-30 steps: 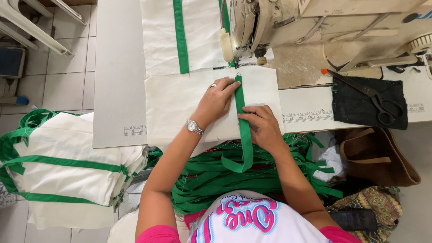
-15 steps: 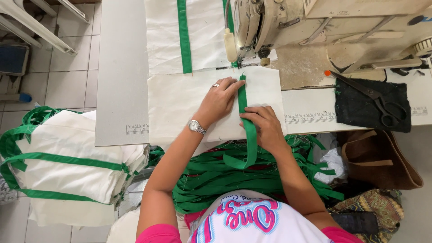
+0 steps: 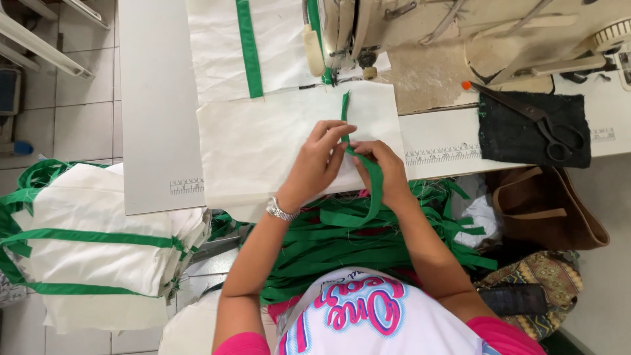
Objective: Sewing green fabric straps onto white fabric panels to assemble bags using an industrial sewing machine.
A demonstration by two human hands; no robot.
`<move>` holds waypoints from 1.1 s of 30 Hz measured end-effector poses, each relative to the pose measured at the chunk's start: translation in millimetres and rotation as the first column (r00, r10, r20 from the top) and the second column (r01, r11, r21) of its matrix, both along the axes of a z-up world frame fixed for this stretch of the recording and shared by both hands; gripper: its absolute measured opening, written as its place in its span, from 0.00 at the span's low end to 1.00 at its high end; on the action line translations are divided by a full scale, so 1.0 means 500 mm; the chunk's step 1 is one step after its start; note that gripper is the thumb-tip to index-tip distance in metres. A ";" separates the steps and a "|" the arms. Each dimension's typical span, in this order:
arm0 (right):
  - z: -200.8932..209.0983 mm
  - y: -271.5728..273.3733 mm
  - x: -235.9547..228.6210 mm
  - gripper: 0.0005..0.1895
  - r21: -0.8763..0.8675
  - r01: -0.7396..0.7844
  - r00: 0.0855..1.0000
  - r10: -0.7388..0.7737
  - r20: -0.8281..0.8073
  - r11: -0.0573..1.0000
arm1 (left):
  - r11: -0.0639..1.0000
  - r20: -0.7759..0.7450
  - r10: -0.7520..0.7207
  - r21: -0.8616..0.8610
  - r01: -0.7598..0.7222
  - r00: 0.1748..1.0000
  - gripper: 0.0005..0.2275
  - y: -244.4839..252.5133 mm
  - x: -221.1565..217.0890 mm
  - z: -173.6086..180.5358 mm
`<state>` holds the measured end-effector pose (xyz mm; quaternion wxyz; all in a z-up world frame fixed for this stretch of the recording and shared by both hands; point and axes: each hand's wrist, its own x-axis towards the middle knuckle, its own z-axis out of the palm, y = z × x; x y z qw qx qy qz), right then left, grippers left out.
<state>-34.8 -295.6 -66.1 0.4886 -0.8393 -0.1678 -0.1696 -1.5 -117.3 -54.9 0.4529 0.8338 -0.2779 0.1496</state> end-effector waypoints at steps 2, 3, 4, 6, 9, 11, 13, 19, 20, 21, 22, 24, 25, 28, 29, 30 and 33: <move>-0.013 -0.013 0.003 0.04 0.074 -0.050 0.998 0.053 -0.030 0.996 | 0.978 -0.103 -0.066 -0.202 0.044 0.993 0.16 -0.028 -0.029 -0.005; -0.019 -0.016 0.005 0.04 0.072 -0.042 0.998 0.045 -0.039 0.997 | 0.977 -0.112 -0.073 -0.205 0.049 0.991 0.16 -0.031 -0.033 -0.012; -0.025 -0.018 0.006 0.04 0.057 -0.060 0.998 0.061 -0.006 0.997 | 0.979 -0.073 -0.046 -0.203 0.031 0.996 0.14 -0.033 -0.038 -0.020; -0.028 -0.019 0.007 0.03 0.041 -0.071 0.997 0.070 0.022 0.997 | 0.979 -0.040 -0.027 -0.202 0.018 0.999 0.13 -0.036 -0.043 -0.033; -0.024 -0.015 0.003 0.05 0.016 -0.077 0.995 0.076 0.059 0.997 | 0.980 0.014 -0.004 -0.201 0.007 1.000 0.12 -0.037 -0.050 -0.050; -0.023 -0.017 0.007 0.03 0.040 -0.093 0.994 0.091 0.066 0.995 | 0.986 0.037 0.022 -0.166 -0.016 0.999 0.14 -0.038 -0.047 -0.056; -0.023 -0.019 0.009 0.03 0.058 -0.096 0.993 0.092 0.072 0.994 | 0.986 0.051 0.011 -0.164 -0.003 0.999 0.14 -0.039 -0.045 -0.051; -0.045 -0.037 0.010 0.11 0.206 -0.124 0.992 0.117 0.046 0.971 | 0.983 0.088 -0.053 -0.171 0.067 0.995 0.11 -0.039 -0.052 -0.029; -0.043 -0.039 0.013 0.10 0.235 -0.135 0.991 0.127 0.050 0.963 | 0.985 0.086 -0.053 -0.162 0.066 0.995 0.11 -0.039 -0.051 -0.027; -0.044 -0.040 0.015 0.10 0.234 -0.137 0.990 0.127 0.056 0.962 | 0.985 0.092 -0.052 -0.162 0.066 0.994 0.11 -0.039 -0.049 -0.035; -0.046 -0.040 0.016 0.10 0.235 -0.121 0.993 0.115 0.039 0.964 | 0.987 0.090 -0.046 -0.151 0.059 0.995 0.11 -0.038 -0.049 -0.044; -0.042 -0.040 0.016 0.11 0.235 -0.106 0.994 0.103 0.026 0.966 | 0.989 0.093 -0.039 -0.139 0.052 0.995 0.10 -0.037 -0.046 -0.057; -0.038 -0.041 0.016 0.11 0.228 -0.104 0.995 0.103 0.014 0.968 | 0.989 0.088 -0.031 -0.144 0.043 0.996 0.08 -0.036 -0.043 -0.062; -0.027 -0.040 0.012 0.10 0.221 -0.099 0.994 0.104 -0.012 0.970 | 0.985 0.066 -0.012 -0.174 0.023 0.998 0.04 -0.037 -0.045 -0.056; -0.024 -0.039 0.012 0.10 0.221 -0.098 0.994 0.106 -0.024 0.970 | 0.980 0.051 -0.002 -0.198 0.012 0.999 0.03 -0.037 -0.046 -0.050; -0.025 -0.040 0.011 0.10 0.222 -0.096 0.994 0.104 -0.027 0.970 | 0.980 0.049 -0.004 -0.198 0.014 0.999 0.03 -0.037 -0.045 -0.053; -0.031 -0.042 0.012 0.09 0.224 -0.095 0.994 0.104 -0.031 0.970 | 0.980 0.045 0.007 -0.198 0.002 0.999 0.04 -0.037 -0.044 -0.063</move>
